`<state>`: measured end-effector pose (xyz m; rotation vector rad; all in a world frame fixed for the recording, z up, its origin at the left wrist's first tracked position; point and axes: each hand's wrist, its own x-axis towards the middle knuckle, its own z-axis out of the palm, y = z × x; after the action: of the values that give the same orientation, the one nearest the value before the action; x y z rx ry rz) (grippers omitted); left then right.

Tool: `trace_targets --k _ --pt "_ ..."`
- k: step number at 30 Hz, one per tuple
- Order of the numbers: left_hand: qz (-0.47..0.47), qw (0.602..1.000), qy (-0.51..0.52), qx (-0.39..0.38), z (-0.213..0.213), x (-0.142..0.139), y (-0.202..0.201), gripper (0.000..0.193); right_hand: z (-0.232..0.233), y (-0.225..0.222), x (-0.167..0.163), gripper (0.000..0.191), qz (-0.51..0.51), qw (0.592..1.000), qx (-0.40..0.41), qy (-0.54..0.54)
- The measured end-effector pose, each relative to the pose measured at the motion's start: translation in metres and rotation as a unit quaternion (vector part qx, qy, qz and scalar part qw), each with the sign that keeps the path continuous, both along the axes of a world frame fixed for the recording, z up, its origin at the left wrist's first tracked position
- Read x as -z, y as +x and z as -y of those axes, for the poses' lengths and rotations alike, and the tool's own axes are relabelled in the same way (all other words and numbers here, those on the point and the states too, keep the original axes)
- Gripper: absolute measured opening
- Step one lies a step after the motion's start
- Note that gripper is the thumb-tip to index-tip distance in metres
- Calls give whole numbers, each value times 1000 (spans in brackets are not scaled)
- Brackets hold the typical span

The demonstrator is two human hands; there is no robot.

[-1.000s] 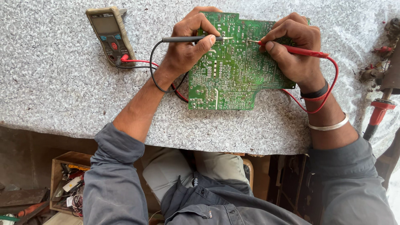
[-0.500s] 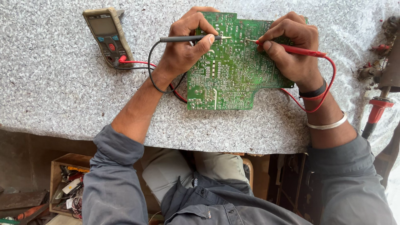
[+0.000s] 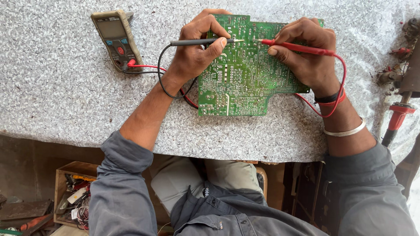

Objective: The person holds a green circuit board on a workbench and probes its components with the red and black leads of a multimeter, repositioning the board and moving the probe tips to different points across the board to test it.

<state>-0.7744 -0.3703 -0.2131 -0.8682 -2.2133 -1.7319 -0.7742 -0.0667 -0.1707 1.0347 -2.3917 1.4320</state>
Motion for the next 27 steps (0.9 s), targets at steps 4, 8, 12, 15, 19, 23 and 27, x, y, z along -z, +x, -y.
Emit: trace_targets --k 4,8,12,15,19,23,27 --pt "3 1000 -1 -4 0 0 -1 20 3 3 -8 10 63 996 -16 -63" --pt "-12 1000 -10 -10 1 1 -1 19 3 2 -9 11 10 1000 -7 -9" --pt "-6 1000 -10 -10 2 2 -2 18 -1 0 -3 13 10 1000 -15 8" --pt "-12 1000 -9 -8 3 3 -2 18 -3 0 0 13 5 1000 -18 19" --pt "-12 1000 -5 -3 3 3 -2 20 -4 -1 0 12 11 999 -20 28" --pt "-1 1000 -3 -4 0 2 -3 21 -4 0 -1 12 19 1000 -14 20" --pt "13 1000 -7 -10 -1 0 -1 21 -3 1 -2 12 24 1000 -5 17"
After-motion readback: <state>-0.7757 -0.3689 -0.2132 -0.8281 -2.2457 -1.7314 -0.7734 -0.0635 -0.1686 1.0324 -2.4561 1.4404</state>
